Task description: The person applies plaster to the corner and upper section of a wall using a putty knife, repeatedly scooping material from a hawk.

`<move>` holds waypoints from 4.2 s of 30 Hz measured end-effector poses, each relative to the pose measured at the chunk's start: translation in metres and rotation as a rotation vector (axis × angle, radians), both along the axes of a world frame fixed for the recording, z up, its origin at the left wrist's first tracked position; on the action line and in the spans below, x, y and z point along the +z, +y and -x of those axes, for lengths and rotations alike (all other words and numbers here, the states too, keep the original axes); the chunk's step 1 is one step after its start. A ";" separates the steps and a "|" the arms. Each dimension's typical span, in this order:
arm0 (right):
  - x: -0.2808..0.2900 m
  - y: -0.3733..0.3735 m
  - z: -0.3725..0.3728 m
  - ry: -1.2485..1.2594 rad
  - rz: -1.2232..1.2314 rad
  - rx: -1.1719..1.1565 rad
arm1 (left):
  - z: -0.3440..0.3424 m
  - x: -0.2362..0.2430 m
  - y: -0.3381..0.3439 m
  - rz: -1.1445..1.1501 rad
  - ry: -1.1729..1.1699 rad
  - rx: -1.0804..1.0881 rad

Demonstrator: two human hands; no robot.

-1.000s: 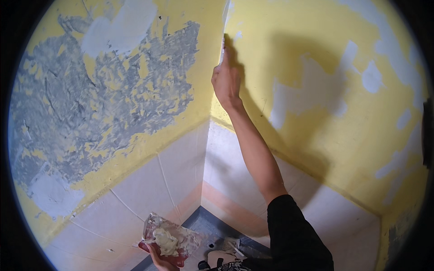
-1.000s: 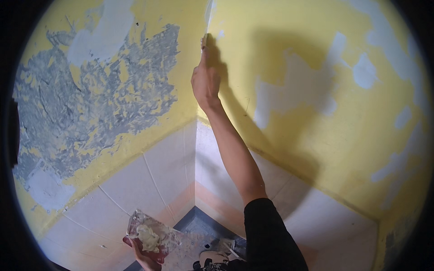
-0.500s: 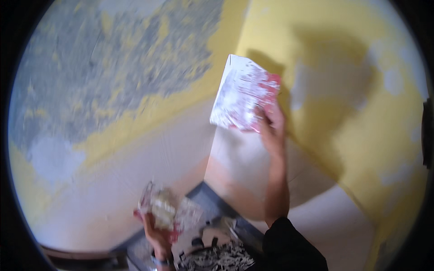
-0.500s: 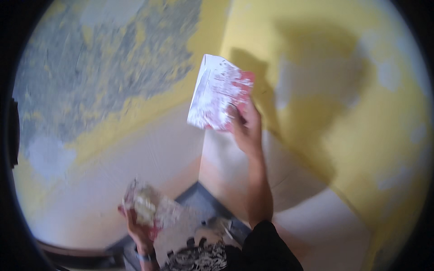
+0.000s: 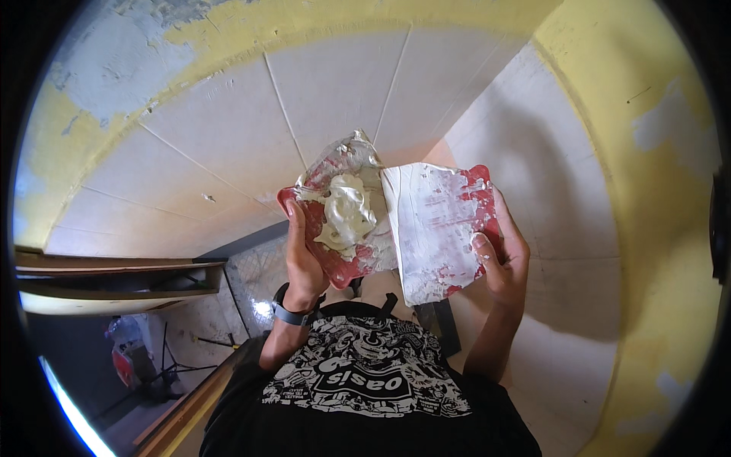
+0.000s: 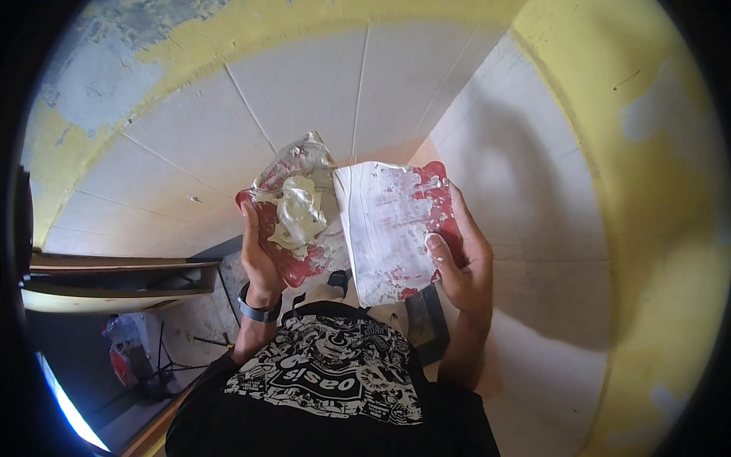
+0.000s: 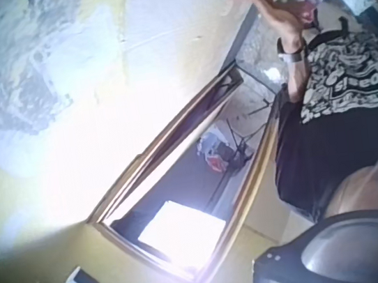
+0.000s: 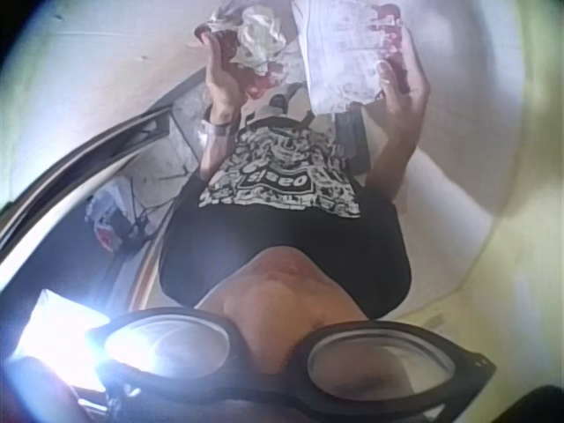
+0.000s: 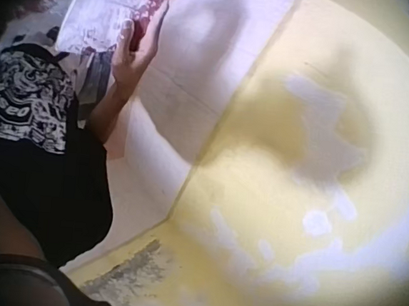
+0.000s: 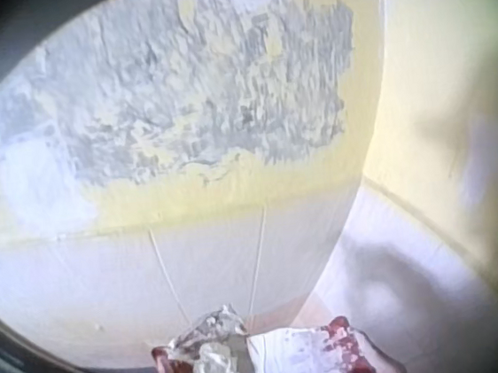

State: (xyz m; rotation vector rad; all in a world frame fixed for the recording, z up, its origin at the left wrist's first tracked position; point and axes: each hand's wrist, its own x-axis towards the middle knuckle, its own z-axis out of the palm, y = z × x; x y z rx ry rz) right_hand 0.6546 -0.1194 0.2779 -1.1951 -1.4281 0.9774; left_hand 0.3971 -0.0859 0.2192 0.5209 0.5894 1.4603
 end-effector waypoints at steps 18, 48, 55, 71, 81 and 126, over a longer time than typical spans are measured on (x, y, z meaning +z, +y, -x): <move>-0.022 -0.007 -0.008 0.532 0.142 -0.021 | -0.045 0.027 -0.016 0.030 0.132 0.007; 0.262 0.247 -0.101 -0.461 -0.745 -0.856 | -0.046 0.004 -0.007 -0.027 -0.133 -0.001; 0.256 0.298 -0.101 -0.735 -0.758 -0.985 | -0.045 0.000 -0.011 0.001 -0.080 0.088; 0.179 0.278 -0.078 -0.607 -0.814 -0.661 | -0.038 -0.010 -0.011 -0.018 -0.046 0.109; 0.259 0.288 -0.129 -0.562 -0.880 -0.838 | -0.040 -0.020 -0.009 -0.030 -0.007 0.109; 0.074 0.118 -0.116 0.483 -0.301 -0.004 | -0.029 -0.014 -0.014 0.077 0.011 0.119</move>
